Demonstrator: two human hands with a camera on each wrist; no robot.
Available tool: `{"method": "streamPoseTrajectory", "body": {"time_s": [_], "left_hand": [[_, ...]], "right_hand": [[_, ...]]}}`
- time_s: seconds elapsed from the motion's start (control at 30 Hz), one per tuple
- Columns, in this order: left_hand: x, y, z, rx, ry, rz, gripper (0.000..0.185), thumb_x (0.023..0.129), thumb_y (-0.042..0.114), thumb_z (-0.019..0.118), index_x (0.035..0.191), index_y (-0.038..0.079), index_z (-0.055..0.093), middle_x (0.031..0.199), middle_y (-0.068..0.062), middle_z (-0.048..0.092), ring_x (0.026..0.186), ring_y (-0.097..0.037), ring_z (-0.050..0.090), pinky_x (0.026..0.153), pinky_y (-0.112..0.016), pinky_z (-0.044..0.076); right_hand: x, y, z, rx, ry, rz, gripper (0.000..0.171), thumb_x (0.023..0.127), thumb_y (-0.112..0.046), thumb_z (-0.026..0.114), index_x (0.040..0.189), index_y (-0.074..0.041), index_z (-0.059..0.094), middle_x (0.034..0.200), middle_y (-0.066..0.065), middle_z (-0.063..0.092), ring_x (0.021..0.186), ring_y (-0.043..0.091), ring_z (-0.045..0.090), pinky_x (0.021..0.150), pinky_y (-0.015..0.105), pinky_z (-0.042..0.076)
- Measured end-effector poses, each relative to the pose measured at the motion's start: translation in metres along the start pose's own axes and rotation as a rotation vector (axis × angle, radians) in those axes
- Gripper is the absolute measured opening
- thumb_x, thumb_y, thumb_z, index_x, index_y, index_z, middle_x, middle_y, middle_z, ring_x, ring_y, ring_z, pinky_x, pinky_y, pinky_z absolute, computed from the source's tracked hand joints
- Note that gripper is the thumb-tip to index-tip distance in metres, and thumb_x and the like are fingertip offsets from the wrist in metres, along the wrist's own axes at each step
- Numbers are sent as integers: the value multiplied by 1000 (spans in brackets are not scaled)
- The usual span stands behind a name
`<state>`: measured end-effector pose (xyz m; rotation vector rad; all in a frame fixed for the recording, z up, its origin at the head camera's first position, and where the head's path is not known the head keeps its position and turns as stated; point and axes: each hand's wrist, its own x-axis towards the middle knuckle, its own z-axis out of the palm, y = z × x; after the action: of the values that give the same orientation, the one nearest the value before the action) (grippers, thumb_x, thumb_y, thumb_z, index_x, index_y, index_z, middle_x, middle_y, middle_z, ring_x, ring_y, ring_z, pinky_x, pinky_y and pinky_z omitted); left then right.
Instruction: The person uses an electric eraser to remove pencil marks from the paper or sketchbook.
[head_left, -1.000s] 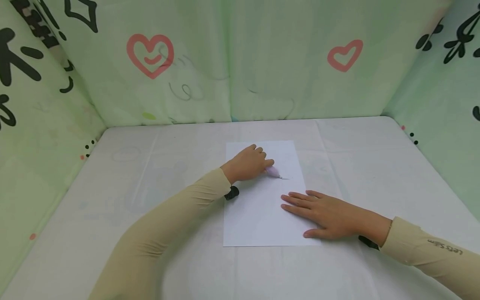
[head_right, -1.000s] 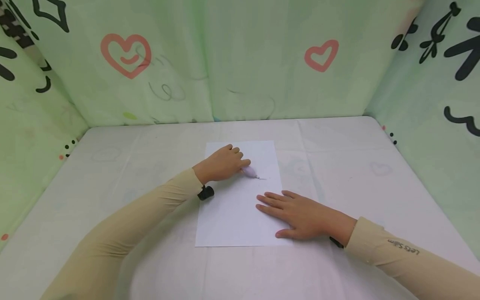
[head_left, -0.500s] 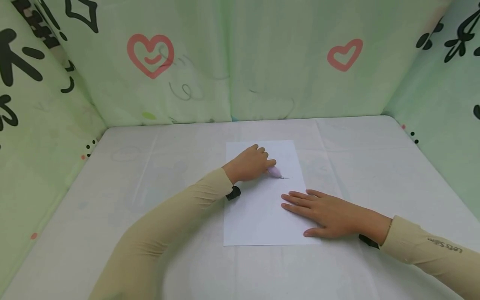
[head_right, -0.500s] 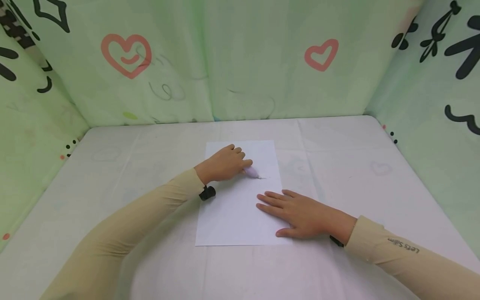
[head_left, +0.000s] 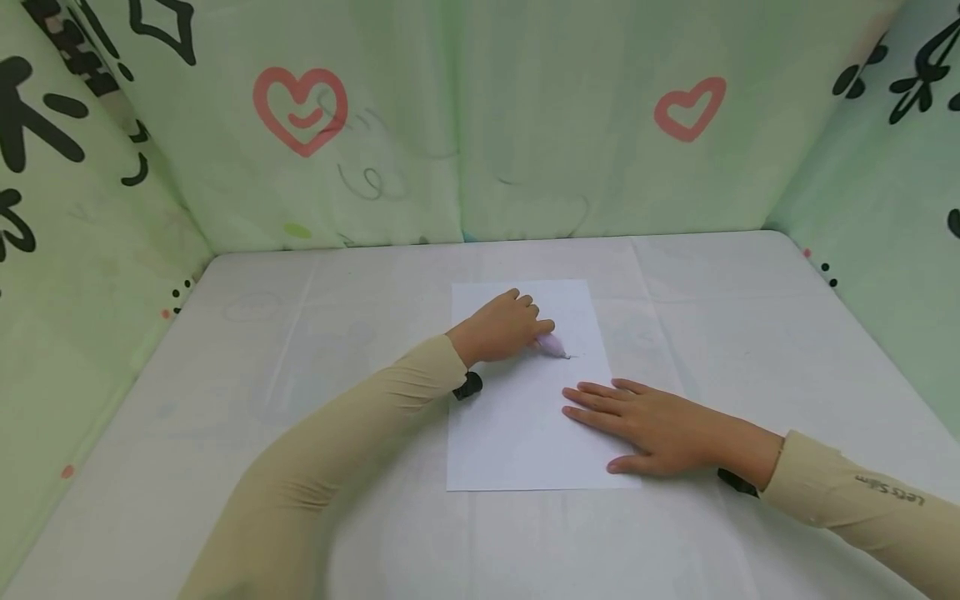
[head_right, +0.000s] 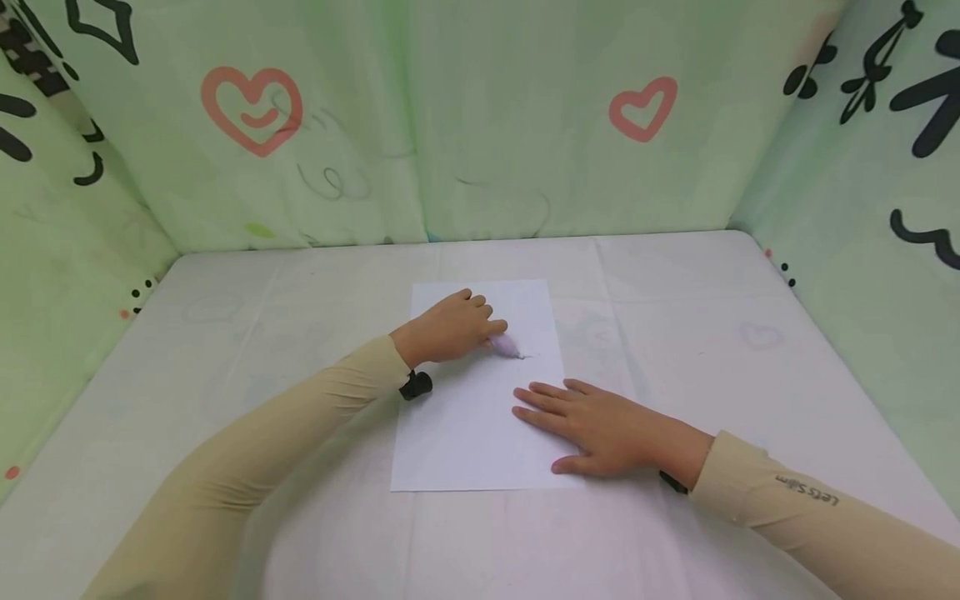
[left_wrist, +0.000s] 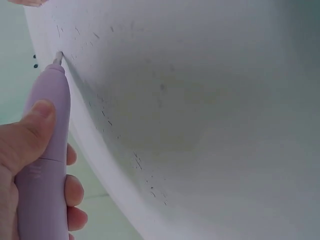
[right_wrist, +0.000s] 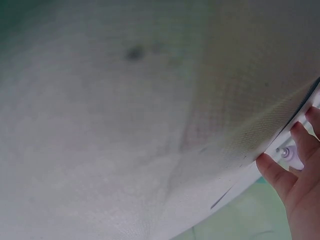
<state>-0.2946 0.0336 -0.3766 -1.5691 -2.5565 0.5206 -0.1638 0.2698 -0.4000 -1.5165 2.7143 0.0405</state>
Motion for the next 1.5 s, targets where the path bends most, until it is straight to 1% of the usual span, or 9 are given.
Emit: {"method": "streamPoseTrajectory", "body": {"time_s": [0.17, 0.3, 0.4, 0.57, 0.67, 0.83, 0.97, 1.17, 1.5], "left_hand": [[1, 0, 0, 18, 9, -13, 27, 96, 34, 52, 118, 20, 57, 105, -2, 68, 97, -18, 60, 89, -33, 45], [3, 3, 1, 24, 19, 10, 26, 96, 35, 51, 116, 20, 56, 102, -2, 67, 95, -18, 60, 86, -31, 45], [4, 4, 1, 24, 22, 2, 27, 96, 35, 50, 117, 20, 56, 103, -2, 67, 96, -18, 60, 87, -32, 45], [4, 4, 0, 9, 13, -7, 27, 96, 34, 50, 118, 20, 56, 106, -2, 67, 98, -19, 60, 91, -33, 45], [4, 3, 1, 2, 9, -1, 27, 96, 34, 50, 119, 20, 56, 106, -3, 67, 98, -19, 60, 92, -34, 45], [3, 1, 2, 23, 2, -18, 28, 96, 34, 50, 120, 21, 56, 107, -1, 68, 99, -18, 60, 91, -33, 45], [3, 2, 2, 11, 1, -2, 28, 96, 34, 51, 120, 21, 56, 106, -2, 67, 98, -18, 60, 89, -33, 45], [4, 3, 2, 14, 7, -6, 27, 96, 33, 51, 119, 20, 56, 105, -2, 67, 98, -18, 60, 90, -33, 45], [5, 5, 1, 27, 22, -7, 27, 96, 34, 50, 118, 20, 57, 105, -2, 68, 98, -18, 61, 90, -33, 45]], "right_hand": [[0, 0, 0, -1, 2, -2, 68, 93, -53, 46, 148, -16, 29, 153, 5, 31, 139, 24, 33, 102, 47, 33], [-1, 1, 1, -11, 15, -7, 68, 93, -53, 47, 147, -16, 29, 153, 5, 32, 139, 24, 34, 102, 45, 31], [-1, 0, 1, -16, 24, -11, 68, 93, -52, 47, 147, -16, 30, 153, 5, 32, 139, 24, 34, 102, 44, 30], [0, 0, 0, -12, 22, -14, 68, 93, -52, 47, 147, -15, 30, 153, 5, 33, 139, 24, 34, 101, 46, 33], [0, 0, 0, -3, 10, -10, 68, 93, -52, 47, 147, -15, 29, 153, 6, 32, 139, 24, 33, 101, 48, 34], [0, 0, 0, 0, 7, -12, 68, 93, -52, 46, 147, -15, 29, 153, 6, 32, 139, 25, 33, 101, 48, 35], [0, 0, 1, -6, 13, -12, 68, 93, -52, 47, 147, -15, 29, 153, 5, 32, 139, 24, 33, 101, 47, 33], [0, 0, 1, -22, 26, -16, 68, 93, -53, 47, 147, -16, 30, 152, 5, 34, 138, 24, 34, 101, 46, 32], [0, 0, 0, -17, 18, -14, 68, 93, -53, 47, 147, -15, 30, 153, 5, 33, 139, 24, 34, 102, 44, 30]]}}
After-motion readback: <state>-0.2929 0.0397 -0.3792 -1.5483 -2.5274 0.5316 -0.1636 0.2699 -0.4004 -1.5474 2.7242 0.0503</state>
